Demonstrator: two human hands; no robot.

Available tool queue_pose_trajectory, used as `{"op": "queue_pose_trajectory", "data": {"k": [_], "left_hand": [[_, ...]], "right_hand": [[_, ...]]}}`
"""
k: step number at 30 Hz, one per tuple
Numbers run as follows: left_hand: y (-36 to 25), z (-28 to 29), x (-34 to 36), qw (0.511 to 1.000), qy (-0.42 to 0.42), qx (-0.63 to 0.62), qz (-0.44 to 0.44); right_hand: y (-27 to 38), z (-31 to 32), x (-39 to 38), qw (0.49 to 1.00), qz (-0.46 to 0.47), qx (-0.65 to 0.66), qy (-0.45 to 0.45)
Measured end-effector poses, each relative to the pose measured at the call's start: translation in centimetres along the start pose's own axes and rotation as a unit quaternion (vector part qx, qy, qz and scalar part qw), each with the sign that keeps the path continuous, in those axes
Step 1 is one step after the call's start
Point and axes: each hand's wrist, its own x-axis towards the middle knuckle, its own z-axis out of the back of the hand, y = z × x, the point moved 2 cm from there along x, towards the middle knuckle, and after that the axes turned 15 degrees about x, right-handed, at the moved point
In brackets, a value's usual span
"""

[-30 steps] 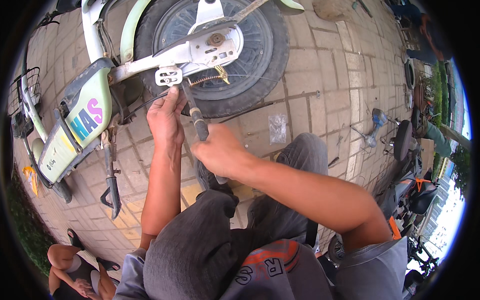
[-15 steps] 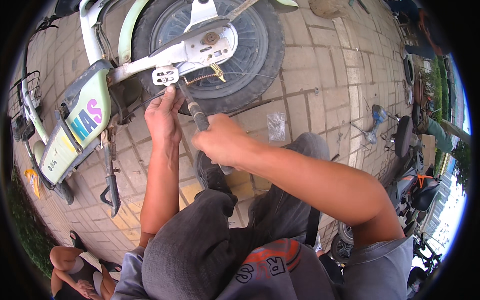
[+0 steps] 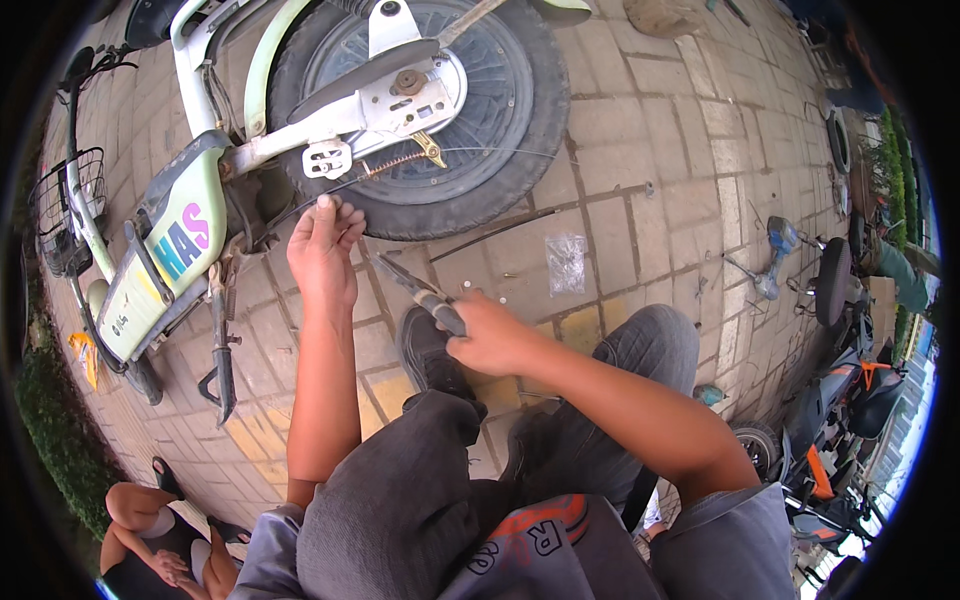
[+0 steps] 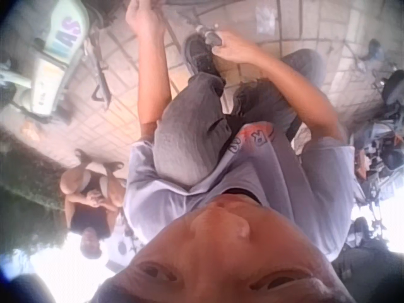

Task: The person repairs an electric bicycle by adjusting the handlebar controls and installing a new brake cable on the rear wheel. They use pliers and a screwdriver to cut, thread, and secure the cable, then test the handlebar lever.

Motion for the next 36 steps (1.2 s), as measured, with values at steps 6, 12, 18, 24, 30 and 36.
{"op": "queue_pose_trajectory", "data": {"k": [6,12,18,24,30,36], "left_hand": [[3.3,2.6,2.5,0.995,-0.088,0.044,-0.012],[1.2,-1.2,5.3,0.995,-0.045,-0.088,-0.013],[11.4,-6.6,-4.7,0.993,0.060,0.029,0.098],[8.5,-8.3,-7.4,0.907,0.360,0.153,0.157],[7.8,-2.7,-4.0,0.989,0.045,0.026,0.137],[3.1,-0.8,2.5,0.999,0.003,-0.031,0.042]], "right_hand": [[-7.9,6.3,-4.7,0.911,-0.145,-0.378,0.078],[-9.6,8.3,-7.5,0.965,-0.045,-0.253,-0.062],[-8.8,8.6,-7.6,0.987,0.068,-0.070,-0.126],[-0.7,11.7,-2.7,0.965,0.123,0.018,-0.232],[4.6,16.9,2.1,0.914,0.222,0.021,-0.340],[-4.1,17.9,-0.5,0.971,0.027,-0.002,-0.239]]}}
